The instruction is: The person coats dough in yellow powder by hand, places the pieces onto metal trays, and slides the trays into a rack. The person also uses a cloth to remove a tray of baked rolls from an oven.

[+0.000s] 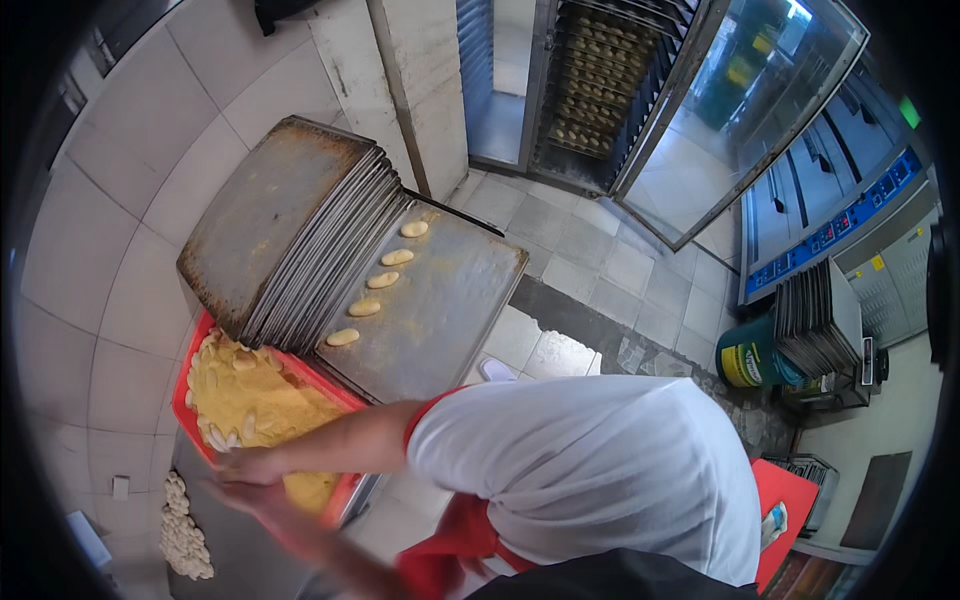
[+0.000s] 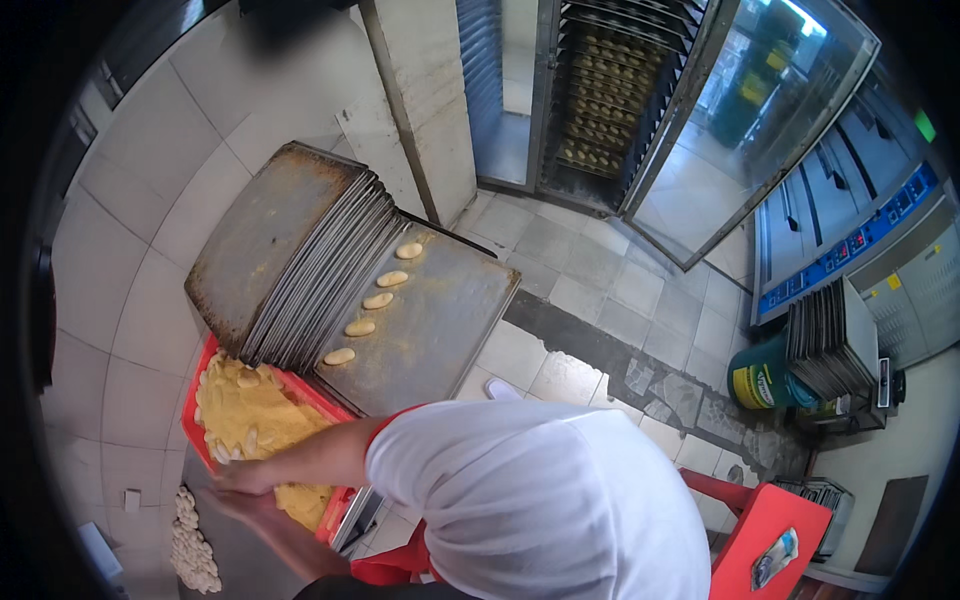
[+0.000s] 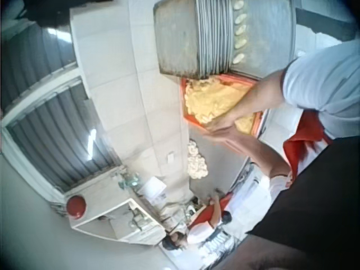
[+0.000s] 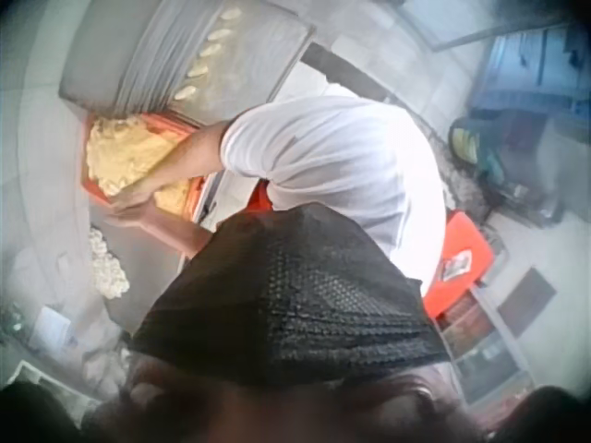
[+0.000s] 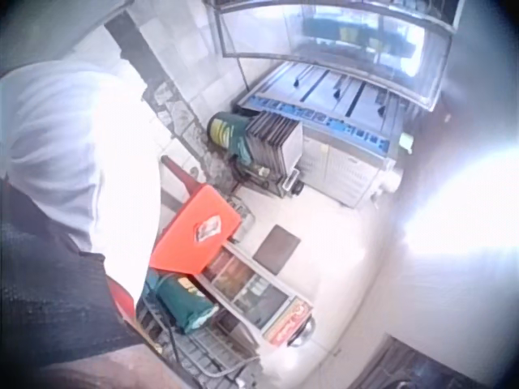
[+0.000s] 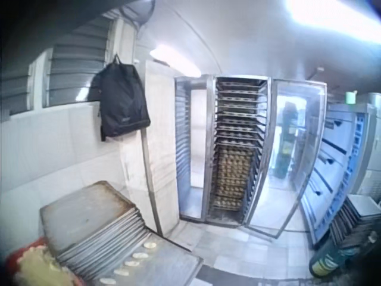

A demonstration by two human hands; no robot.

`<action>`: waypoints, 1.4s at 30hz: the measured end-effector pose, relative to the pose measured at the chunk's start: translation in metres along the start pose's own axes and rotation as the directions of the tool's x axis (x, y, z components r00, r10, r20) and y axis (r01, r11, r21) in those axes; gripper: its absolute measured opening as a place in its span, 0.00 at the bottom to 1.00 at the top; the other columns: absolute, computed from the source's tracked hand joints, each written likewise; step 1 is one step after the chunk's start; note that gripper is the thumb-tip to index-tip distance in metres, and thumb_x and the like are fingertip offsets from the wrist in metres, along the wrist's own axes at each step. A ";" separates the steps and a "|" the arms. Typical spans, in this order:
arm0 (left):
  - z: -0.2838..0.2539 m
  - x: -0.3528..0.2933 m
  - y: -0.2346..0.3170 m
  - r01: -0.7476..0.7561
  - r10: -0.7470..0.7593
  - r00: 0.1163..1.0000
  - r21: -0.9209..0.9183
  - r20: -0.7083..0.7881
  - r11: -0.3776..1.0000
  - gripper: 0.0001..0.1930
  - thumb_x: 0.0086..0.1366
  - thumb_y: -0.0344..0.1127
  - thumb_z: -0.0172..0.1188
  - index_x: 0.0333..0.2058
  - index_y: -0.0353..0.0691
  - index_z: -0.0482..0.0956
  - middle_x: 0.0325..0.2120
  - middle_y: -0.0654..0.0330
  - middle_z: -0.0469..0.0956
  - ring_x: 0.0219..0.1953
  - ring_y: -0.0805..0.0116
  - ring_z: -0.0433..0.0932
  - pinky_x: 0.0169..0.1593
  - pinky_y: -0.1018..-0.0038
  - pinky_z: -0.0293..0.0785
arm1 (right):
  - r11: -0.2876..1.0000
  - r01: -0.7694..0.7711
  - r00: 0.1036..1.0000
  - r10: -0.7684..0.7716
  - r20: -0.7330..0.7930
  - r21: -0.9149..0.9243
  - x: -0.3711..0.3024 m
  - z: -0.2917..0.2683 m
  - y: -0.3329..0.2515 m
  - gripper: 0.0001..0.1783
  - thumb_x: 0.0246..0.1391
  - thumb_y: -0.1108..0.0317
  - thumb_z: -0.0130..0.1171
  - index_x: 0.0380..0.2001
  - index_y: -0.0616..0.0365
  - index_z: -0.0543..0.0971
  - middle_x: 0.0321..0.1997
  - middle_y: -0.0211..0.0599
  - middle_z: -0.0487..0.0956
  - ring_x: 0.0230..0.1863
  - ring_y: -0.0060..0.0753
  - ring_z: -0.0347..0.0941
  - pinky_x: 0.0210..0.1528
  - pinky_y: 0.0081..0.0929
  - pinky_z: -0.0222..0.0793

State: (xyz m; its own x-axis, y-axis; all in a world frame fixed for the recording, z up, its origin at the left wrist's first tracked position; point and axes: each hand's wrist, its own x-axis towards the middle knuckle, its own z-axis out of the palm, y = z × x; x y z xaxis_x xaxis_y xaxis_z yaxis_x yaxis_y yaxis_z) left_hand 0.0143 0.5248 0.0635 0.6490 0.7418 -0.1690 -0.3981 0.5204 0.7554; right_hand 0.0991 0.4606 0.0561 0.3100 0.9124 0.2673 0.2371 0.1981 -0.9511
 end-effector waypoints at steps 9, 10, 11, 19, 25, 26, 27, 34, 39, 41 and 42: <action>-0.088 -0.097 -0.018 -0.284 0.313 0.945 0.720 0.098 0.633 0.39 0.77 0.62 0.40 0.73 0.36 0.55 0.74 0.48 0.56 0.74 0.53 0.55 0.76 0.55 0.49 | 0.686 -0.294 0.950 0.289 0.121 0.665 -0.024 0.011 -0.214 0.39 0.75 0.42 0.38 0.77 0.56 0.56 0.83 0.45 0.50 0.81 0.46 0.48 0.80 0.35 0.47; -0.058 -0.102 -0.049 -0.259 0.185 0.966 0.708 0.181 0.657 0.40 0.77 0.62 0.40 0.73 0.35 0.55 0.73 0.48 0.56 0.74 0.52 0.55 0.76 0.55 0.48 | 0.853 -0.056 0.992 0.106 -0.067 0.518 -0.039 -0.016 -0.203 0.39 0.75 0.42 0.38 0.76 0.58 0.57 0.83 0.46 0.51 0.81 0.47 0.48 0.80 0.36 0.47; -0.036 -0.102 -0.057 -0.293 0.170 0.955 0.706 0.242 0.644 0.40 0.77 0.63 0.40 0.73 0.35 0.55 0.73 0.47 0.56 0.74 0.51 0.55 0.76 0.54 0.48 | 0.941 0.148 0.972 -0.081 -0.221 0.305 -0.048 -0.033 -0.185 0.39 0.75 0.42 0.37 0.76 0.59 0.57 0.82 0.47 0.51 0.81 0.48 0.47 0.80 0.36 0.47; 0.173 -0.126 -0.091 -0.910 0.543 0.413 0.302 0.732 0.285 0.42 0.76 0.65 0.37 0.72 0.31 0.55 0.73 0.44 0.57 0.75 0.46 0.55 0.77 0.52 0.46 | 0.767 0.208 0.881 0.123 -0.457 0.607 -0.234 -0.083 -0.103 0.50 0.71 0.31 0.35 0.78 0.60 0.48 0.84 0.46 0.46 0.84 0.44 0.40 0.83 0.40 0.39; 0.283 -0.374 -0.284 0.188 -0.341 0.534 0.285 0.774 0.940 0.46 0.75 0.67 0.37 0.71 0.25 0.54 0.72 0.41 0.58 0.75 0.46 0.55 0.78 0.53 0.44 | 0.959 0.035 0.572 -0.251 -0.781 -0.282 -0.497 -0.170 -0.296 0.46 0.71 0.32 0.35 0.78 0.55 0.53 0.81 0.43 0.55 0.81 0.46 0.49 0.80 0.43 0.45; 0.290 -0.408 -0.297 0.479 -0.548 0.436 0.331 0.714 0.813 0.47 0.75 0.67 0.37 0.71 0.24 0.53 0.72 0.40 0.58 0.75 0.46 0.55 0.78 0.53 0.44 | 0.852 -0.280 0.553 -0.234 -0.800 -0.443 -0.543 -0.154 -0.298 0.44 0.71 0.35 0.38 0.77 0.54 0.55 0.80 0.46 0.57 0.80 0.49 0.51 0.79 0.44 0.45; 0.330 -0.440 -0.288 0.479 -0.587 0.344 0.401 0.733 0.781 0.49 0.74 0.70 0.37 0.71 0.23 0.53 0.73 0.40 0.57 0.75 0.48 0.54 0.79 0.53 0.42 | 0.633 -0.573 0.516 -0.215 -0.829 -0.520 -0.592 -0.145 -0.298 0.41 0.72 0.37 0.40 0.77 0.53 0.57 0.79 0.49 0.60 0.79 0.53 0.53 0.79 0.45 0.46; 0.420 -0.616 -0.376 -0.358 0.086 0.015 -0.075 0.996 0.931 0.26 0.78 0.49 0.52 0.62 0.32 0.74 0.57 0.50 0.69 0.49 0.62 0.76 0.57 0.68 0.71 | 0.718 -0.612 -0.675 -0.256 -0.692 0.331 -1.153 0.138 -0.115 0.28 0.67 0.45 0.56 0.57 0.56 0.78 0.62 0.52 0.72 0.64 0.53 0.67 0.65 0.46 0.63; 0.315 -0.654 -0.490 -0.705 -0.708 0.279 0.639 0.649 0.307 0.23 0.71 0.55 0.63 0.45 0.38 0.85 0.25 0.69 0.74 0.27 0.76 0.67 0.31 0.77 0.61 | 0.198 0.583 -0.522 -0.653 0.549 0.788 -1.285 0.520 -0.056 0.31 0.67 0.36 0.50 0.36 0.55 0.82 0.30 0.43 0.78 0.31 0.45 0.74 0.33 0.47 0.69; 0.279 -0.653 -0.545 -0.851 -0.846 -0.070 0.411 0.528 0.327 0.26 0.70 0.48 0.65 0.55 0.30 0.80 0.38 0.59 0.83 0.42 0.69 0.78 0.45 0.70 0.75 | 0.393 0.747 -0.480 -0.240 0.844 0.536 -1.301 0.607 -0.074 0.37 0.64 0.29 0.50 0.33 0.56 0.83 0.24 0.47 0.80 0.32 0.48 0.81 0.32 0.49 0.72; 0.269 -0.663 -0.570 -0.894 -0.904 -0.129 0.347 0.407 0.284 0.27 0.69 0.47 0.66 0.56 0.28 0.79 0.40 0.56 0.84 0.43 0.67 0.79 0.48 0.68 0.76 | 0.727 0.610 -0.484 0.028 0.875 0.315 -1.321 0.625 -0.084 0.36 0.63 0.29 0.53 0.36 0.54 0.85 0.24 0.45 0.82 0.31 0.49 0.81 0.29 0.44 0.72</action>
State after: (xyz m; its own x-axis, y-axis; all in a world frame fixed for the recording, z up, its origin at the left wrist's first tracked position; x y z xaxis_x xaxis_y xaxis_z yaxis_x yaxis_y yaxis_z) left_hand -0.0149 -0.3772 -0.0846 0.5400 -0.7385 -0.4038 -0.4678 -0.6621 0.5854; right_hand -0.9061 -0.5372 -0.3141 -0.9488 -0.1229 -0.2911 0.0716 0.8137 -0.5769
